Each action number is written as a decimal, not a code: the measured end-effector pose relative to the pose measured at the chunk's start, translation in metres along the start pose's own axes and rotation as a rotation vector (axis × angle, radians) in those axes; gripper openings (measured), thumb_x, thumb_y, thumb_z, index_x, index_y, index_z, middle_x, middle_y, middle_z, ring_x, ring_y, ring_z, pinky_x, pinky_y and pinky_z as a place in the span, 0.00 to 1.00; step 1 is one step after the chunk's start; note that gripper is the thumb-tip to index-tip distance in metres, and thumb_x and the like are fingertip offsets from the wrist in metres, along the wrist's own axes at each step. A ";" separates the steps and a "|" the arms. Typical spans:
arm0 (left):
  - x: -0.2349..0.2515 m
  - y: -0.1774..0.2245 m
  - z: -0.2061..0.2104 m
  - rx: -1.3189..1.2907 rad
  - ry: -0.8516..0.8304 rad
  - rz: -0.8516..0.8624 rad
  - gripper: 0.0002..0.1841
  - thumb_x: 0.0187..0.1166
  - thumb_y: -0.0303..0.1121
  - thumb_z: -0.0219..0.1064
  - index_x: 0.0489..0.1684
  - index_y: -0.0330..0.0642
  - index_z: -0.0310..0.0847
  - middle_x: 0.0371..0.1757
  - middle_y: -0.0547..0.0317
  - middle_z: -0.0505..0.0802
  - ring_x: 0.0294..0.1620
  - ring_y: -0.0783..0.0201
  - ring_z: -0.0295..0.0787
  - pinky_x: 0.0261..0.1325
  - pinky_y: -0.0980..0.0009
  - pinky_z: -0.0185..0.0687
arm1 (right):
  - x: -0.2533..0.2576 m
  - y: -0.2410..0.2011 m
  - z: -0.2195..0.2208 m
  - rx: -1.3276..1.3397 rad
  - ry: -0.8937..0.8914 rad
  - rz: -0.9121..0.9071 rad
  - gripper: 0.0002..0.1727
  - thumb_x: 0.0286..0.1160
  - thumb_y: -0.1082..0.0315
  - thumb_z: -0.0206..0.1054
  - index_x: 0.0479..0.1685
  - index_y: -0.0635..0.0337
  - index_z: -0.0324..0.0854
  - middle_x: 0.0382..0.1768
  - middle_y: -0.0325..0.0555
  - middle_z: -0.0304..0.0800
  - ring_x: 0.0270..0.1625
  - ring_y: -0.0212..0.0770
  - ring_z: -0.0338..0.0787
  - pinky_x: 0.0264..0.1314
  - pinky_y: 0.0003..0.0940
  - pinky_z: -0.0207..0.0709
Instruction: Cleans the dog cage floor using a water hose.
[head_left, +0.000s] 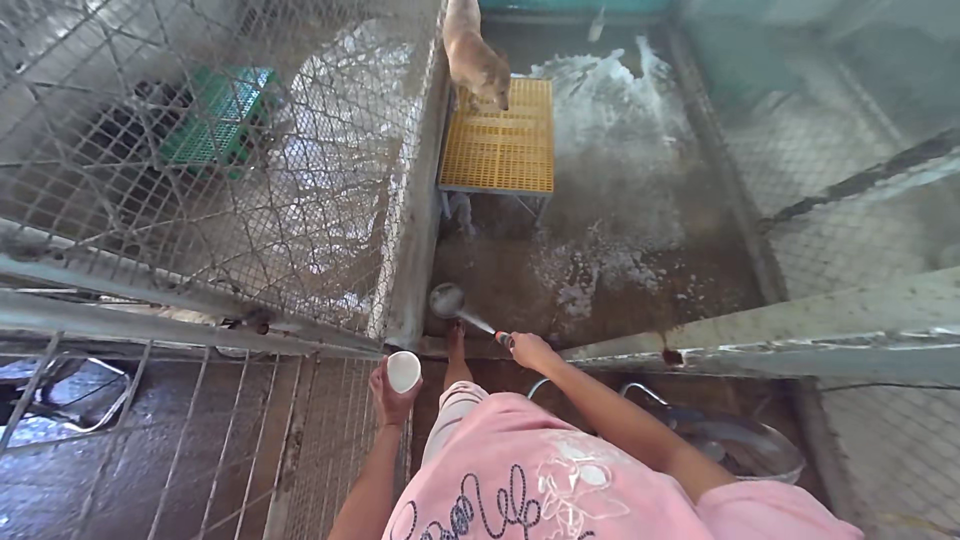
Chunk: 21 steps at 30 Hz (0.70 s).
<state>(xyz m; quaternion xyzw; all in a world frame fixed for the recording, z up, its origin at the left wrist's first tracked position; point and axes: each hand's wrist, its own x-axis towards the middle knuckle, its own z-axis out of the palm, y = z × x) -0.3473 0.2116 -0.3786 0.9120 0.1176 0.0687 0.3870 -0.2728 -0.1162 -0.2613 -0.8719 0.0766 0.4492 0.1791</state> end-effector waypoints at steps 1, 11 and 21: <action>0.000 0.000 0.000 0.001 0.004 0.005 0.60 0.43 0.42 0.91 0.86 0.30 0.62 0.78 0.21 0.73 0.78 0.29 0.72 0.77 0.41 0.73 | 0.000 0.000 0.000 -0.002 -0.003 0.000 0.24 0.90 0.63 0.54 0.80 0.63 0.71 0.74 0.65 0.81 0.79 0.62 0.80 0.77 0.64 0.73; 0.000 0.002 -0.002 -0.011 0.006 0.020 0.60 0.44 0.42 0.90 0.86 0.29 0.62 0.77 0.20 0.73 0.78 0.29 0.72 0.78 0.42 0.72 | 0.000 -0.001 0.001 -0.008 0.003 0.006 0.24 0.88 0.64 0.56 0.80 0.64 0.72 0.74 0.66 0.81 0.79 0.64 0.80 0.77 0.65 0.73; 0.003 0.001 -0.004 -0.024 0.012 0.025 0.59 0.44 0.41 0.90 0.86 0.29 0.62 0.77 0.21 0.73 0.77 0.30 0.73 0.78 0.43 0.72 | -0.002 -0.004 -0.001 -0.015 0.005 0.004 0.24 0.88 0.64 0.56 0.80 0.63 0.72 0.74 0.65 0.81 0.79 0.63 0.80 0.77 0.65 0.73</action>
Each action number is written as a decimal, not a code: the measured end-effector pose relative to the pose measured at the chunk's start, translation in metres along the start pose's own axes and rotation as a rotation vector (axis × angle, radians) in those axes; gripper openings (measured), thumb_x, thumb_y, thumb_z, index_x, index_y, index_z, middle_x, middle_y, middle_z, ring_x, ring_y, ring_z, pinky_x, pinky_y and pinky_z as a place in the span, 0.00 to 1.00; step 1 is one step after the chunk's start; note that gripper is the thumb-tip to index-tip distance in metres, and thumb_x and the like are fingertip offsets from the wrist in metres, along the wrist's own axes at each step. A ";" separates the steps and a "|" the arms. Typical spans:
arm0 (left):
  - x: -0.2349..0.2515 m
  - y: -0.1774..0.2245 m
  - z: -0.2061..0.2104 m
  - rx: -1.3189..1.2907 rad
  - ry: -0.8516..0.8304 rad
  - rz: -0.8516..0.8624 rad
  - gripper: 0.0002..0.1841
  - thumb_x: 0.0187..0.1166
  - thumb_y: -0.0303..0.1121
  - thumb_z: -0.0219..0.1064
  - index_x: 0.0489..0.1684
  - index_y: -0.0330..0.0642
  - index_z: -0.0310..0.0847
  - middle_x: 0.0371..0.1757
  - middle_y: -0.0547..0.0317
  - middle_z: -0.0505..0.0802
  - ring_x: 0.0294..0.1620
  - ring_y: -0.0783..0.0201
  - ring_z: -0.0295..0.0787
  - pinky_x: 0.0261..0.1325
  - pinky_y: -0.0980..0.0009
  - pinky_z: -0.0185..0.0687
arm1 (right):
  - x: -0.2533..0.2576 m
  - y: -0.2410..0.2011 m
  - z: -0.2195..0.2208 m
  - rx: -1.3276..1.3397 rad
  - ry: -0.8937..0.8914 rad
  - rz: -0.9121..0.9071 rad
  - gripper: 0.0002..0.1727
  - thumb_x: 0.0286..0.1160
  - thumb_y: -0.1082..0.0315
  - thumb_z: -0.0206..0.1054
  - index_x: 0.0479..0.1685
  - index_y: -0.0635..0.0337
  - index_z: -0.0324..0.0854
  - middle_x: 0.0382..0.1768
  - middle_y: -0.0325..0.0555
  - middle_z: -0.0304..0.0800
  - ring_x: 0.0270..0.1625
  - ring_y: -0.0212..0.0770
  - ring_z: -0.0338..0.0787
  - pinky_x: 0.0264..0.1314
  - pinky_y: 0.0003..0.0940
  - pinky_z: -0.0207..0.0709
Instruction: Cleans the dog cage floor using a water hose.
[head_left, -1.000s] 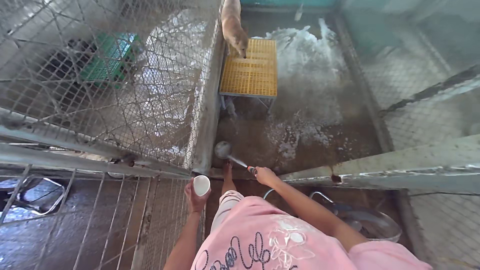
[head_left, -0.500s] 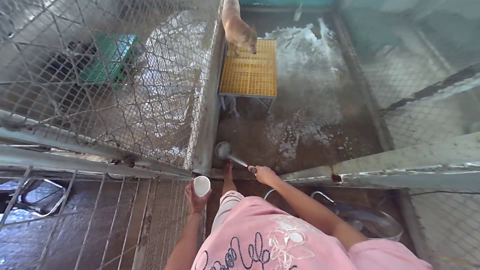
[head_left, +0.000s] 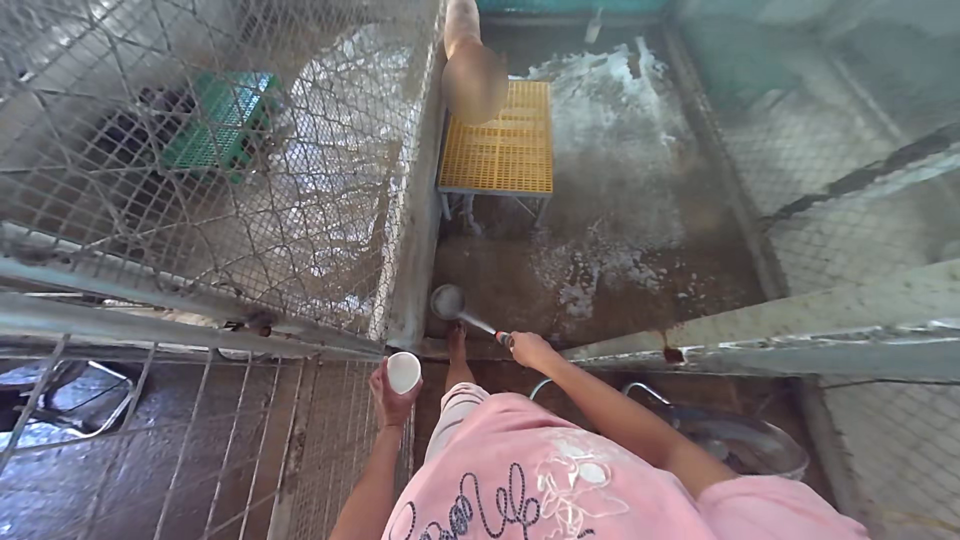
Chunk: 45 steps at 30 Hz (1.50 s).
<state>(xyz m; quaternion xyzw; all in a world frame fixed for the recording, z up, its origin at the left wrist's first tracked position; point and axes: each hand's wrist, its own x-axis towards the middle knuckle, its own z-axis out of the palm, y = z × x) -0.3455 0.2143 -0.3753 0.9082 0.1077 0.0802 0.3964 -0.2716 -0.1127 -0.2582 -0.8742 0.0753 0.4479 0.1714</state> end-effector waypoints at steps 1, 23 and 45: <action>0.000 0.000 0.000 -0.001 -0.001 -0.002 0.59 0.44 0.41 0.91 0.86 0.29 0.62 0.77 0.21 0.73 0.78 0.30 0.73 0.78 0.44 0.72 | 0.000 0.000 0.000 -0.005 -0.002 -0.001 0.24 0.89 0.64 0.56 0.80 0.63 0.72 0.74 0.65 0.81 0.79 0.63 0.80 0.77 0.65 0.73; -0.001 -0.001 0.000 0.029 0.003 -0.004 0.60 0.43 0.42 0.90 0.86 0.29 0.62 0.77 0.20 0.73 0.77 0.28 0.72 0.78 0.41 0.71 | 0.001 -0.002 0.001 -0.004 -0.006 0.007 0.24 0.89 0.64 0.56 0.80 0.63 0.72 0.74 0.65 0.81 0.79 0.63 0.80 0.77 0.64 0.73; 0.007 0.017 -0.003 0.007 -0.072 -0.008 0.59 0.46 0.39 0.89 0.86 0.26 0.60 0.80 0.19 0.70 0.81 0.29 0.67 0.84 0.45 0.65 | 0.025 0.126 0.066 0.475 0.041 0.375 0.24 0.89 0.66 0.53 0.80 0.66 0.71 0.74 0.67 0.80 0.75 0.62 0.83 0.75 0.61 0.75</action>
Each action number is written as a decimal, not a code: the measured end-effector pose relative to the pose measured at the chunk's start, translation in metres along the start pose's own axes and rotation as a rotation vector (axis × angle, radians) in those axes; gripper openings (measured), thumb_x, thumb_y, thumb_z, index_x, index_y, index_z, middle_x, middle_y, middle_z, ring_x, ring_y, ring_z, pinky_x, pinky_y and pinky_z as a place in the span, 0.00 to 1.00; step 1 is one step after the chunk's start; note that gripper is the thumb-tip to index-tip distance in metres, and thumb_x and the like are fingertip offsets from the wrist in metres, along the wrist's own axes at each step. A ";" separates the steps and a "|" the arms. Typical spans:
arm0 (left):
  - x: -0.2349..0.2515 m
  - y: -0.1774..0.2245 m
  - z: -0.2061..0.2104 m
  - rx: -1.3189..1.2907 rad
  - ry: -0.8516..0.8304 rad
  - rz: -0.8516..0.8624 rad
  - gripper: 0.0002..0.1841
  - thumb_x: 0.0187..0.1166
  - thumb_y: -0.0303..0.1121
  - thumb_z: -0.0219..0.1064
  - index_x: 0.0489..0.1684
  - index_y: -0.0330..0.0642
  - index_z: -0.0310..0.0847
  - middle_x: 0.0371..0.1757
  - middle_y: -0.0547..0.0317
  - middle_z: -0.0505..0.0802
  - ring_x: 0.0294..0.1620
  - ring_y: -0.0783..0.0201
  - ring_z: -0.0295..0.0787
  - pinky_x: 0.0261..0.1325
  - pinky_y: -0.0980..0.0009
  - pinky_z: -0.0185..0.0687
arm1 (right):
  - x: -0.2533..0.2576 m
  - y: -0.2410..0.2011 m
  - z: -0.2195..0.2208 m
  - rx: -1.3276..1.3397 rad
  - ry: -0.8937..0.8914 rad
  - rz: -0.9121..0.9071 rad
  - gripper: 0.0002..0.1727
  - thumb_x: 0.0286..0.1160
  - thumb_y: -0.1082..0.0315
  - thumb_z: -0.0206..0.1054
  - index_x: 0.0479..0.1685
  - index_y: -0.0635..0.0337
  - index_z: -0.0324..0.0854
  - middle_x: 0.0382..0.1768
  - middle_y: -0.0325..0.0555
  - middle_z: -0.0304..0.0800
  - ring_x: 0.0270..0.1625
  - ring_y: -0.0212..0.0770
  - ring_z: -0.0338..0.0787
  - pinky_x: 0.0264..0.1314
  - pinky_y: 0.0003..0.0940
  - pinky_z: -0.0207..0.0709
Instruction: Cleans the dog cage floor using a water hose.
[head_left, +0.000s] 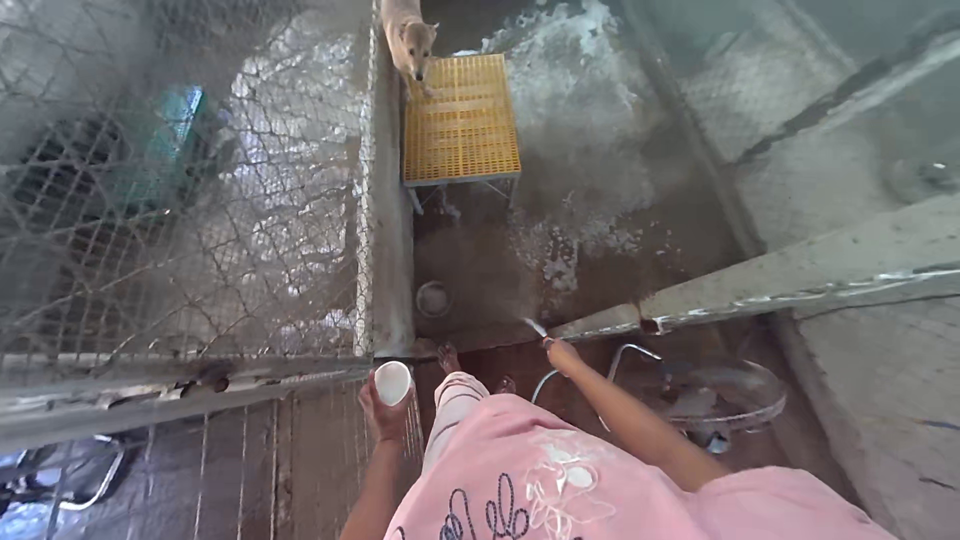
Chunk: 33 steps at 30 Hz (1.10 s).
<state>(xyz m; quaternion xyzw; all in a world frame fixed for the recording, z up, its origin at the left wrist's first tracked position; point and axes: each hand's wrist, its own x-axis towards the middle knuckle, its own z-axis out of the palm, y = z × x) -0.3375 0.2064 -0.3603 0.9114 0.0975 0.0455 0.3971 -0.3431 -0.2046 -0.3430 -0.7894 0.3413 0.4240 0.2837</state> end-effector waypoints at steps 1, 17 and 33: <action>0.005 0.001 0.001 -0.004 -0.013 0.005 0.59 0.46 0.38 0.89 0.86 0.27 0.59 0.80 0.19 0.70 0.82 0.29 0.67 0.84 0.44 0.64 | 0.002 0.002 0.001 0.063 0.024 0.012 0.25 0.89 0.67 0.54 0.83 0.64 0.68 0.74 0.67 0.80 0.74 0.62 0.84 0.73 0.61 0.76; 0.158 0.050 0.030 0.026 -0.290 0.164 0.59 0.48 0.38 0.90 0.87 0.28 0.58 0.82 0.20 0.68 0.84 0.30 0.65 0.86 0.43 0.61 | 0.015 -0.033 -0.001 0.438 0.137 0.068 0.29 0.91 0.64 0.56 0.89 0.62 0.61 0.74 0.70 0.79 0.73 0.65 0.84 0.75 0.62 0.75; 0.247 0.037 0.050 -0.004 -0.352 0.309 0.59 0.44 0.37 0.91 0.86 0.29 0.62 0.78 0.20 0.73 0.79 0.27 0.70 0.80 0.40 0.68 | 0.010 -0.088 -0.007 0.589 0.273 0.055 0.33 0.92 0.62 0.57 0.94 0.58 0.54 0.73 0.70 0.80 0.69 0.65 0.86 0.72 0.60 0.77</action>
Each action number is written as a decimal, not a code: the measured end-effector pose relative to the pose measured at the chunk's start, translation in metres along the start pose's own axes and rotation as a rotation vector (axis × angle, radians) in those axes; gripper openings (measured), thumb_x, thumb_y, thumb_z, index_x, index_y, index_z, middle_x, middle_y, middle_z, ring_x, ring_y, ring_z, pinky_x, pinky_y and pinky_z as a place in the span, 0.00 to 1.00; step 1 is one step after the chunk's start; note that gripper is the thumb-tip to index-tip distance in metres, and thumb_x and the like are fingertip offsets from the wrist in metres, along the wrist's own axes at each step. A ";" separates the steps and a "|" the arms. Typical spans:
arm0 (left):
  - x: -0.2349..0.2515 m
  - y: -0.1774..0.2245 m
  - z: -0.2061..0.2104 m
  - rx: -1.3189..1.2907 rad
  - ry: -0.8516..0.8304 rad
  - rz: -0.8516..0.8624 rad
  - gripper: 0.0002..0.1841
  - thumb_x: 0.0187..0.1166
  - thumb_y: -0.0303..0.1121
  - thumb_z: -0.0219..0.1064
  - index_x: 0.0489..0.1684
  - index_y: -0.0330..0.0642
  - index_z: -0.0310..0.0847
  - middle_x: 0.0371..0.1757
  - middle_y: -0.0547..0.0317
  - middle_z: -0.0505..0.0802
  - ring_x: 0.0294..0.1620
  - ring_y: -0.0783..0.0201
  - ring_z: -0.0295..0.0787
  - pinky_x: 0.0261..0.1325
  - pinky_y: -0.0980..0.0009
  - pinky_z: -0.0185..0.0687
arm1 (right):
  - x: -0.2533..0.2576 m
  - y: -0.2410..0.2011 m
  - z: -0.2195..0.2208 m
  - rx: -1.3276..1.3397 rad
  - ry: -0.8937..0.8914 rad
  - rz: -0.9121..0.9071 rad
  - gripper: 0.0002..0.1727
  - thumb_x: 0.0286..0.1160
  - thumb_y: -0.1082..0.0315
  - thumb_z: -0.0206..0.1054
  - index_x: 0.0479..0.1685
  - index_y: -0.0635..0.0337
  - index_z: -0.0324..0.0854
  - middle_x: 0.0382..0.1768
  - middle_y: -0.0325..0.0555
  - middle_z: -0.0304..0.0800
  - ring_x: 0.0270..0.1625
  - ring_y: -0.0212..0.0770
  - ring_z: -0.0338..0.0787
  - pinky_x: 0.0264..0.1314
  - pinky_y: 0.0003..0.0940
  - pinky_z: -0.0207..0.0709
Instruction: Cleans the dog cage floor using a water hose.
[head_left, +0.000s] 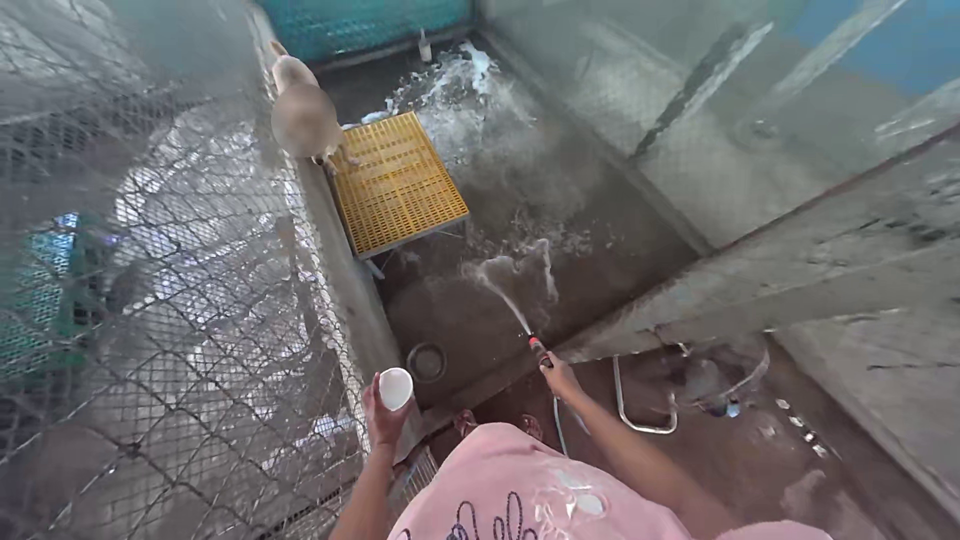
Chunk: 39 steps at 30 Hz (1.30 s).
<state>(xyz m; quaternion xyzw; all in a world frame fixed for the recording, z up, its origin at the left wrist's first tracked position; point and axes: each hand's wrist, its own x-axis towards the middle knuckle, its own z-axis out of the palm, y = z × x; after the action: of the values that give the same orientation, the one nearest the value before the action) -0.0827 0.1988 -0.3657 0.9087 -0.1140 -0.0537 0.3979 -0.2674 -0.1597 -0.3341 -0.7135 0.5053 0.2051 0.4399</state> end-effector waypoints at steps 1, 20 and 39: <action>0.001 0.000 -0.001 0.008 -0.013 -0.017 0.59 0.45 0.37 0.91 0.87 0.31 0.62 0.79 0.21 0.72 0.80 0.28 0.70 0.79 0.40 0.69 | 0.002 -0.004 0.000 0.001 0.020 0.008 0.34 0.92 0.62 0.56 0.94 0.58 0.53 0.74 0.69 0.79 0.72 0.65 0.84 0.75 0.60 0.75; 0.004 -0.005 -0.003 -0.011 0.013 -0.078 0.60 0.46 0.37 0.91 0.89 0.32 0.59 0.80 0.21 0.70 0.81 0.29 0.68 0.81 0.42 0.67 | -0.010 -0.032 0.010 -0.028 -0.072 -0.100 0.34 0.92 0.60 0.58 0.96 0.52 0.52 0.71 0.67 0.82 0.61 0.62 0.90 0.64 0.56 0.81; 0.010 -0.004 -0.005 -0.010 0.034 -0.062 0.59 0.47 0.38 0.91 0.88 0.31 0.59 0.81 0.21 0.69 0.82 0.30 0.67 0.83 0.44 0.66 | -0.023 0.080 0.033 -0.242 -0.092 0.163 0.31 0.91 0.61 0.57 0.91 0.58 0.59 0.75 0.67 0.80 0.78 0.64 0.81 0.80 0.61 0.72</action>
<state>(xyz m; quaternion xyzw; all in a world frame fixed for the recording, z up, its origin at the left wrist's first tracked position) -0.0710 0.2026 -0.3657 0.9106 -0.0785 -0.0511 0.4026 -0.3435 -0.1281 -0.3677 -0.7075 0.5126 0.3321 0.3555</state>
